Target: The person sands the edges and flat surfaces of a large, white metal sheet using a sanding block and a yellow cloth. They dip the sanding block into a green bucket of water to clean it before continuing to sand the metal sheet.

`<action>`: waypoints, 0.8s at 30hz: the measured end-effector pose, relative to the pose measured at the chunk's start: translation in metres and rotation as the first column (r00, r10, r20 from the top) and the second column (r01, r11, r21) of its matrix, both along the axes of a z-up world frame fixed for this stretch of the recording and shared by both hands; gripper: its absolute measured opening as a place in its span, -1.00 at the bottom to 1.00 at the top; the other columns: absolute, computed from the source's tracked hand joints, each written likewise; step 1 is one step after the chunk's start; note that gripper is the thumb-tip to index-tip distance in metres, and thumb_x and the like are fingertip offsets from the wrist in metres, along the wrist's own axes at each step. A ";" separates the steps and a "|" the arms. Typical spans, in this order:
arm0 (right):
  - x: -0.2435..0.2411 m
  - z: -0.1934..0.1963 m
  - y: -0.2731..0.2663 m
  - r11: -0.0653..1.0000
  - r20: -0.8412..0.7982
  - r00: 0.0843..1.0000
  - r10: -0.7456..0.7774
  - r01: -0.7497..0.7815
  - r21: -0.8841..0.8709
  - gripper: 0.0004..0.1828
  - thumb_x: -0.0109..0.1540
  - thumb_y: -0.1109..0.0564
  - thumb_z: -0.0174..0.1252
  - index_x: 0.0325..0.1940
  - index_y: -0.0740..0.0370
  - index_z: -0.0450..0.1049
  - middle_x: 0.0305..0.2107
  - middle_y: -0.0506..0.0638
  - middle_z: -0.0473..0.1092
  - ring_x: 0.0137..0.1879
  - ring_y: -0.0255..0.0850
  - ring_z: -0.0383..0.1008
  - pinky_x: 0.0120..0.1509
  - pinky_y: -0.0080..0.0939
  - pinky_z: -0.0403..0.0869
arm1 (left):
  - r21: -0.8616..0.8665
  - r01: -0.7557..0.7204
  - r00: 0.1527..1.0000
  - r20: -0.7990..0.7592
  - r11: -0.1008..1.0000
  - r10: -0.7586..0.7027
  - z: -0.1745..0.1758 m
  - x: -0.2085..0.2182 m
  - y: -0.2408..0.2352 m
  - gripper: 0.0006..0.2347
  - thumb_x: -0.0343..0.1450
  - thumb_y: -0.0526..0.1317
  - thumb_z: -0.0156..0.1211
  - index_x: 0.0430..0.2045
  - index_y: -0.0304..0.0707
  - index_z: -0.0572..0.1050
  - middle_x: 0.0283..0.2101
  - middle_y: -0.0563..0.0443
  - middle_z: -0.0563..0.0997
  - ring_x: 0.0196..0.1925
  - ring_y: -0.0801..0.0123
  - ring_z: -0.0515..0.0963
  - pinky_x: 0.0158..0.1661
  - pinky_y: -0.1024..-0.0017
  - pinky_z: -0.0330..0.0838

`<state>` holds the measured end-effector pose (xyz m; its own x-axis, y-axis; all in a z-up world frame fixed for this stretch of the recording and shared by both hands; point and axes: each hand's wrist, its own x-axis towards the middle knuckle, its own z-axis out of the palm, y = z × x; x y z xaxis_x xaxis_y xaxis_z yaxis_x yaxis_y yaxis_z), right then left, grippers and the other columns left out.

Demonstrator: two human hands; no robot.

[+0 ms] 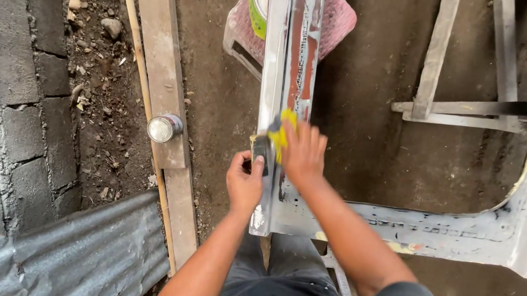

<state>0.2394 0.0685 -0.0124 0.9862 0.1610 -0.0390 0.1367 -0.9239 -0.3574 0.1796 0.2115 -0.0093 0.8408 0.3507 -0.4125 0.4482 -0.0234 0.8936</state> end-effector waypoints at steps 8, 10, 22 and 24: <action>-0.041 0.060 0.005 0.974 -0.171 0.982 -0.075 0.109 0.197 -0.24 0.02 0.20 0.27 0.33 0.04 0.35 0.12 0.08 0.32 0.20 0.06 0.31 0.19 0.11 0.25 | 0.214 0.084 0.992 0.073 0.973 -0.102 0.019 0.016 -0.018 -0.86 0.38 -0.31 0.31 -0.26 -0.36 0.58 -0.25 -0.06 0.59 -0.26 0.33 0.62 -0.20 0.41 0.52; -0.028 0.098 0.010 0.979 0.111 0.982 -0.156 0.139 0.147 -0.22 -0.13 0.13 0.34 0.20 0.14 0.40 0.16 0.25 0.25 0.15 0.22 0.29 0.20 0.19 0.25 | 0.219 0.055 0.979 0.179 0.974 -0.096 0.024 0.018 -0.020 -0.82 0.37 -0.31 0.28 -0.19 -0.36 0.58 -0.19 -0.09 0.59 -0.20 0.24 0.64 -0.16 0.38 0.53; -0.029 0.008 -0.006 0.039 -0.660 0.726 -0.192 0.678 0.734 -0.72 0.34 0.22 0.11 0.13 0.28 0.42 -0.08 -0.03 0.48 0.03 -0.32 0.45 0.18 -0.27 0.44 | 0.530 0.447 0.775 0.174 0.721 -0.608 0.064 0.019 -0.028 -0.54 0.30 -0.28 0.30 0.12 -0.29 0.44 -0.01 -0.20 0.48 0.09 -0.07 0.49 0.02 0.13 0.45; -0.028 0.013 -0.013 0.016 -0.693 0.688 -0.213 0.712 0.702 -0.73 0.34 0.21 0.07 0.13 0.29 0.43 -0.09 -0.02 0.48 0.01 -0.31 0.47 0.15 -0.26 0.45 | 0.484 0.493 0.746 0.192 0.723 -0.637 0.065 0.018 -0.025 -0.53 0.30 -0.26 0.30 0.15 -0.28 0.44 0.02 -0.20 0.48 0.11 -0.07 0.50 0.05 0.15 0.45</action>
<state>0.2110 0.0557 0.0008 0.7988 -0.1698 -0.5771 -0.5142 0.3050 -0.8016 0.1977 0.1866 0.0560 0.9848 -0.1723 -0.0213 -0.0764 -0.5406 0.8378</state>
